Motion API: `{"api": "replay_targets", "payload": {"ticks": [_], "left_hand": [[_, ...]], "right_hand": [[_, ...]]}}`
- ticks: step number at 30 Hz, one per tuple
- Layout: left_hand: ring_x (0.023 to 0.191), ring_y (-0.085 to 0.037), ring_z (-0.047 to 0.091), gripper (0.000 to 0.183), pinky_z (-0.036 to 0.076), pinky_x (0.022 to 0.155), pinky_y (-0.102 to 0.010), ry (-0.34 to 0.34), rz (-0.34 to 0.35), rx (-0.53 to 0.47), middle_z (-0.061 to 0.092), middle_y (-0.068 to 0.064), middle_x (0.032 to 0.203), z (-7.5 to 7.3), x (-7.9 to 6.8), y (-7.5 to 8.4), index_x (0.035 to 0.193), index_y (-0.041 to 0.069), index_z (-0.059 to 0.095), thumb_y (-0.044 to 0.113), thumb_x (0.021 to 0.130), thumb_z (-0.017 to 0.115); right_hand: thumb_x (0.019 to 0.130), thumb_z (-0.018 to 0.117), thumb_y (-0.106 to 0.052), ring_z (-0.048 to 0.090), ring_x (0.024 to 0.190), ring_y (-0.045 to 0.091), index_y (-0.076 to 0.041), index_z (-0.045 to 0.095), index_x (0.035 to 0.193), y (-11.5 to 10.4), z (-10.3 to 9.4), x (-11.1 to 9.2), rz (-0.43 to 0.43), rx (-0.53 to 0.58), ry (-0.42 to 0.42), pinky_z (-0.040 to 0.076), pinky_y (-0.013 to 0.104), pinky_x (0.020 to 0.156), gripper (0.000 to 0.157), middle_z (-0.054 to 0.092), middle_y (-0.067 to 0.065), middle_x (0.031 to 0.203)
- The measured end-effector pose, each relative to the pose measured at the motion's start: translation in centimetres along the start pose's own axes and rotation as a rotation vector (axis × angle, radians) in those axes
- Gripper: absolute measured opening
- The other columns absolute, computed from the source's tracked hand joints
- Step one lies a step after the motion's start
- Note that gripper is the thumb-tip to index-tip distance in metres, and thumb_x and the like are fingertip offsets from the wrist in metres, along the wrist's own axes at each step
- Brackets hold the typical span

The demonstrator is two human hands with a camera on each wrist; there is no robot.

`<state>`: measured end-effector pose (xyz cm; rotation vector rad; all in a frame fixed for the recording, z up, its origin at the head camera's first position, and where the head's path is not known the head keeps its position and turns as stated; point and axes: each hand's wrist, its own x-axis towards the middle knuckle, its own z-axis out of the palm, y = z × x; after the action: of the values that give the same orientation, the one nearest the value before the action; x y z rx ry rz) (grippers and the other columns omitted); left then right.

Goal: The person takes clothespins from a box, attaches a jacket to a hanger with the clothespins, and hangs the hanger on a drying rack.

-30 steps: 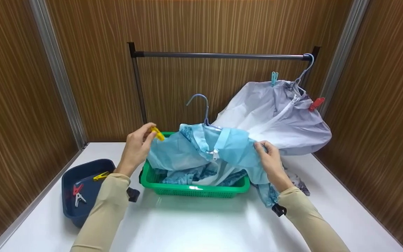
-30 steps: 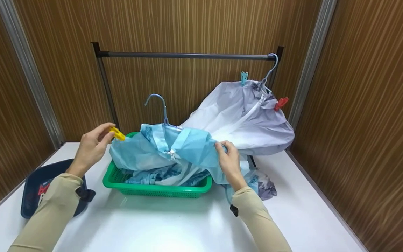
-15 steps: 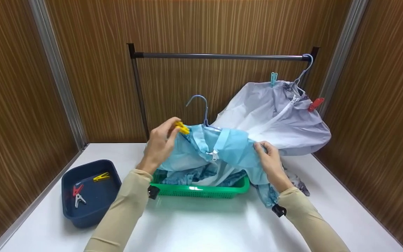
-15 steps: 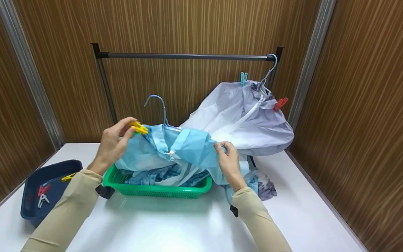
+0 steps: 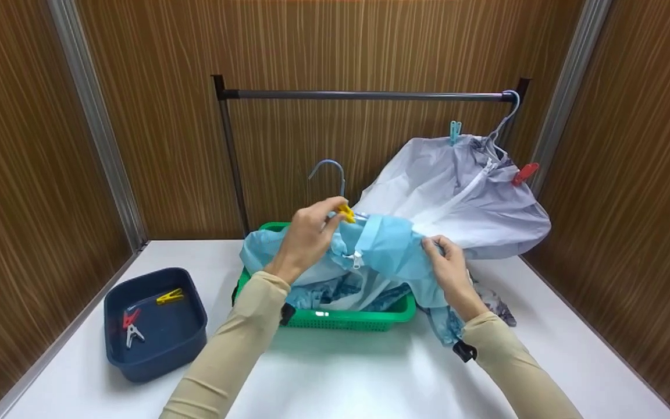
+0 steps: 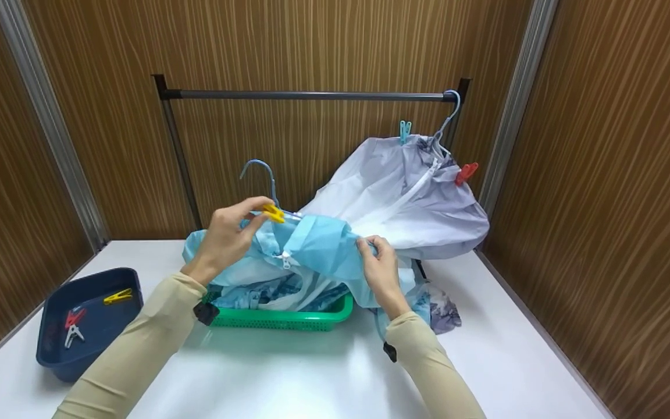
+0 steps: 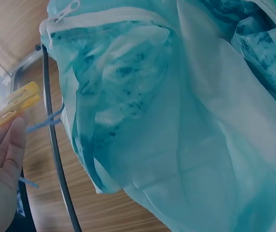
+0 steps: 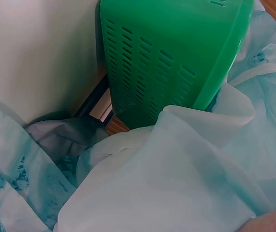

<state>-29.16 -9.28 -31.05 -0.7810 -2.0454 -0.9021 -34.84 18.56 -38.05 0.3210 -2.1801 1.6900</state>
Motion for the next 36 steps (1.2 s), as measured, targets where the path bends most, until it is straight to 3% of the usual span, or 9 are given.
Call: {"api": "replay_targets", "payload": {"ticks": [5,17,26,36], "left_hand": [[0.098,-0.017,0.068,0.019,0.054,0.090,-0.025,-0.063,0.023,0.002,0.072,-0.008,0.109,1.3,0.9,1.5,0.114,0.005,0.066,0.007,0.095,0.062],[0.087,-0.013,0.068,0.012,0.053,0.082,-0.019,-0.134,0.147,-0.006,0.073,-0.005,0.095,5.7,3.4,4.0,0.098,0.007,0.069,0.007,0.098,0.057],[0.074,-0.013,0.059,0.015,0.050,0.071,-0.021,-0.258,0.065,0.192,0.068,-0.003,0.084,7.2,4.2,4.3,0.096,0.009,0.067,0.007,0.100,0.053],[0.075,-0.014,0.064,0.014,0.052,0.071,-0.023,-0.350,0.083,0.304,0.069,-0.004,0.083,7.7,4.7,4.2,0.098,0.010,0.065,0.006,0.101,0.052]], "right_hand": [[0.103,0.051,-0.029,0.047,0.076,0.014,0.000,0.059,0.100,0.0,0.0,-0.1,0.010,-0.010,0.001,0.041,0.026,0.069,0.030,0.052,0.000,0.085],[0.103,0.051,-0.029,0.044,0.069,0.014,-0.001,0.059,0.098,-0.2,0.0,-0.1,0.002,-0.026,-0.009,0.040,0.027,0.065,0.030,0.047,0.001,0.079],[0.102,0.052,-0.027,0.046,0.068,0.013,-0.001,0.059,0.097,-0.4,0.4,-0.3,-0.015,-0.005,0.000,0.041,0.025,0.063,0.027,0.049,0.000,0.078],[0.102,0.054,-0.027,0.049,0.072,0.011,-0.001,0.060,0.096,-0.5,0.4,0.0,-0.003,0.005,0.011,0.043,0.024,0.065,0.027,0.052,-0.002,0.081]]}}
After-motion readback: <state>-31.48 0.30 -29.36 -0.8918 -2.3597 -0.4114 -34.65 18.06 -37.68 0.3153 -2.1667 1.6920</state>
